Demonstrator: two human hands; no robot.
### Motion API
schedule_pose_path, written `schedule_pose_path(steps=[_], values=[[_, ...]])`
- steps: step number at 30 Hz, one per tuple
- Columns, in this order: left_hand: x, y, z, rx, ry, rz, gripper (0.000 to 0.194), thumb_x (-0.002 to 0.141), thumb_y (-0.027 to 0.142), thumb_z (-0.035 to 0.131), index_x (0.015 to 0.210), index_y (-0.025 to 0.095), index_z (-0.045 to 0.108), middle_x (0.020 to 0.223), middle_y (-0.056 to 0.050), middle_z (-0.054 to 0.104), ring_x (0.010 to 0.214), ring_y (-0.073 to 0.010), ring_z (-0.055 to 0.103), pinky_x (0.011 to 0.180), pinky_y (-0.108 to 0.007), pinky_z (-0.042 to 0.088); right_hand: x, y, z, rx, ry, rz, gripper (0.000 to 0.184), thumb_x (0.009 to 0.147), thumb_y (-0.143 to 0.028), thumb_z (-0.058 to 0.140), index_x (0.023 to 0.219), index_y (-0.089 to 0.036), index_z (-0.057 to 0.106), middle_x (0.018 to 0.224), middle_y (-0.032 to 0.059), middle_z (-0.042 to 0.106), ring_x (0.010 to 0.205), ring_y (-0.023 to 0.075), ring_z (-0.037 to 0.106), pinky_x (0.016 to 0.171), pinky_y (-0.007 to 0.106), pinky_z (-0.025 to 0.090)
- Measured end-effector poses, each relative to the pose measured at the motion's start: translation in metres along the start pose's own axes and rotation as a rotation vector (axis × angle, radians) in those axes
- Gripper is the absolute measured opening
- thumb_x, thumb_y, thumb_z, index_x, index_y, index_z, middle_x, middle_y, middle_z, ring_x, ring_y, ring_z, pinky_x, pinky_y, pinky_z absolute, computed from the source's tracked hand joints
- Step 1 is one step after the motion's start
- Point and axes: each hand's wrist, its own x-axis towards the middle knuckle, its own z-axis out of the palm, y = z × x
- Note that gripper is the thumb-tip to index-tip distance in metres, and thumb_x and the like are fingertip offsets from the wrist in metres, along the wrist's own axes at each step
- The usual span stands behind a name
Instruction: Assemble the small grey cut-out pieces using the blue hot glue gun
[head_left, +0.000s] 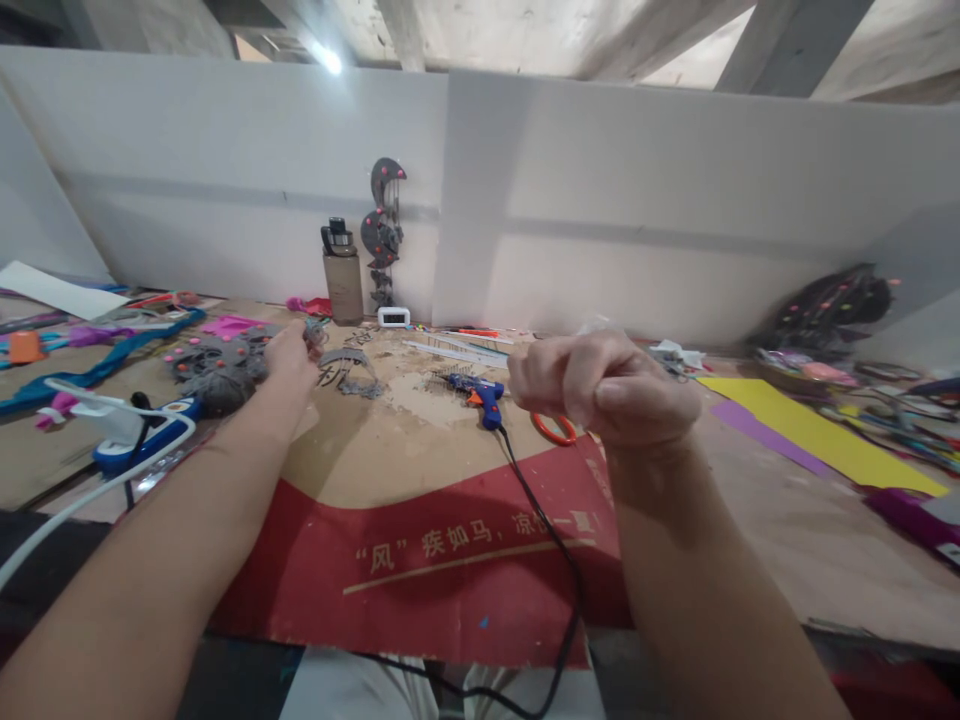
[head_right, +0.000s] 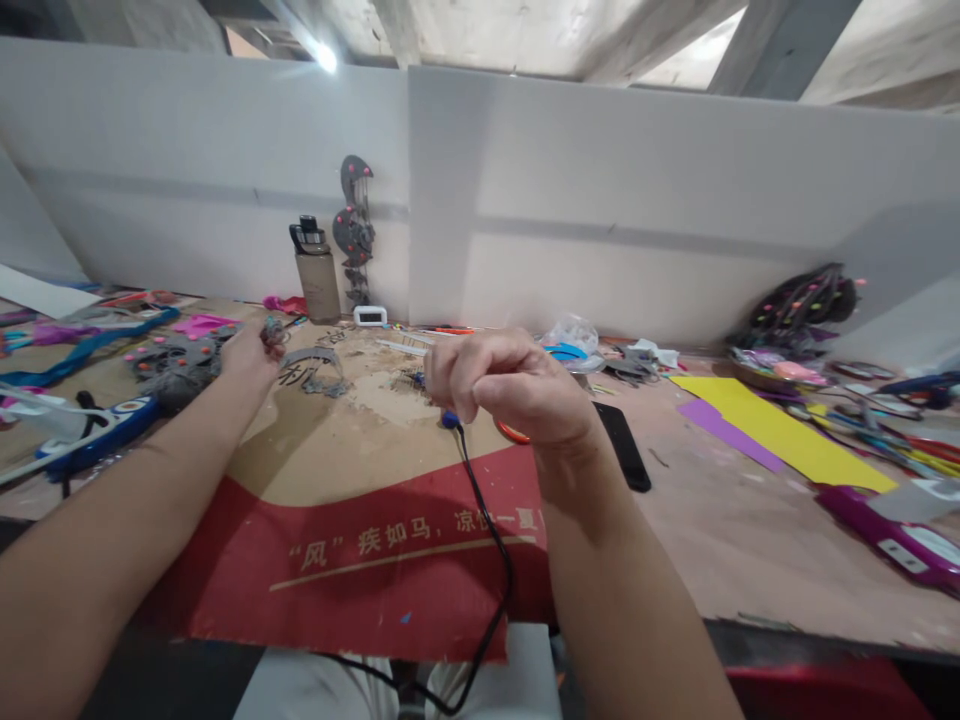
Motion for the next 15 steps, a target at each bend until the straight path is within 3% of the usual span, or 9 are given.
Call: schedule_pose_path(steps=[3,4,7,10,12,15], values=[[-0.003,0.002,0.004,-0.004,0.097,0.064,0.017,0.071,0.008,0.053,0.067,0.019,0.041,0.050,0.006,0.047,0.040,-0.0047,0.044,0.035,-0.016,0.026,0.003,0.002,0.008,0.067,-0.073,0.032,0.025,0.082,-0.030,0.054,0.060,-0.018,0.055,0.057,-0.0007,0.047,0.057,0.0113,0.045,0.059,0.028,0.038],[-0.006,0.002,0.007,0.005,0.082,0.079,0.017,0.069,0.007,0.055,0.066,0.019,0.042,0.050,0.006,0.048,0.041,-0.0052,0.045,0.035,-0.017,0.026,0.004,0.005,0.013,0.071,-0.112,0.079,0.026,0.083,-0.030,0.052,0.061,-0.018,0.054,0.058,-0.0003,0.048,0.059,0.0114,0.046,0.060,0.028,0.038],[-0.018,0.000,0.017,0.039,-0.098,0.097,0.015,0.068,0.010,0.057,0.066,0.018,0.044,0.052,0.006,0.050,0.042,-0.0050,0.046,0.035,-0.016,0.024,0.010,0.019,0.036,0.017,-0.250,0.308,0.032,0.088,-0.032,0.043,0.061,-0.017,0.050,0.064,0.0002,0.048,0.063,0.0106,0.046,0.064,0.027,0.039],[-0.036,-0.003,0.029,0.062,-0.229,0.080,0.010,0.068,0.014,0.059,0.067,0.017,0.049,0.053,0.004,0.050,0.041,-0.0057,0.045,0.036,-0.018,0.026,0.013,0.038,0.059,-0.231,-0.428,0.528,0.038,0.089,-0.040,0.042,0.062,-0.015,0.053,0.060,-0.0017,0.048,0.059,0.0089,0.044,0.062,0.024,0.036],[-0.053,-0.005,0.036,0.086,-0.372,0.081,0.011,0.065,0.016,0.063,0.068,0.017,0.052,0.052,0.005,0.049,0.041,-0.0064,0.045,0.037,-0.019,0.028,0.013,0.053,0.065,-0.457,-0.323,0.635,0.040,0.086,-0.044,0.046,0.060,-0.015,0.055,0.058,-0.0017,0.049,0.057,0.0091,0.043,0.060,0.024,0.035],[-0.081,-0.007,0.047,0.182,-0.565,0.142,0.011,0.066,0.021,0.065,0.072,0.017,0.057,0.059,0.002,0.055,0.048,-0.0085,0.050,0.043,-0.020,0.034,0.010,0.074,0.059,-0.736,0.061,0.578,0.034,0.083,-0.034,0.050,0.055,-0.015,0.053,0.071,0.0023,0.055,0.067,0.0113,0.048,0.066,0.026,0.037]])
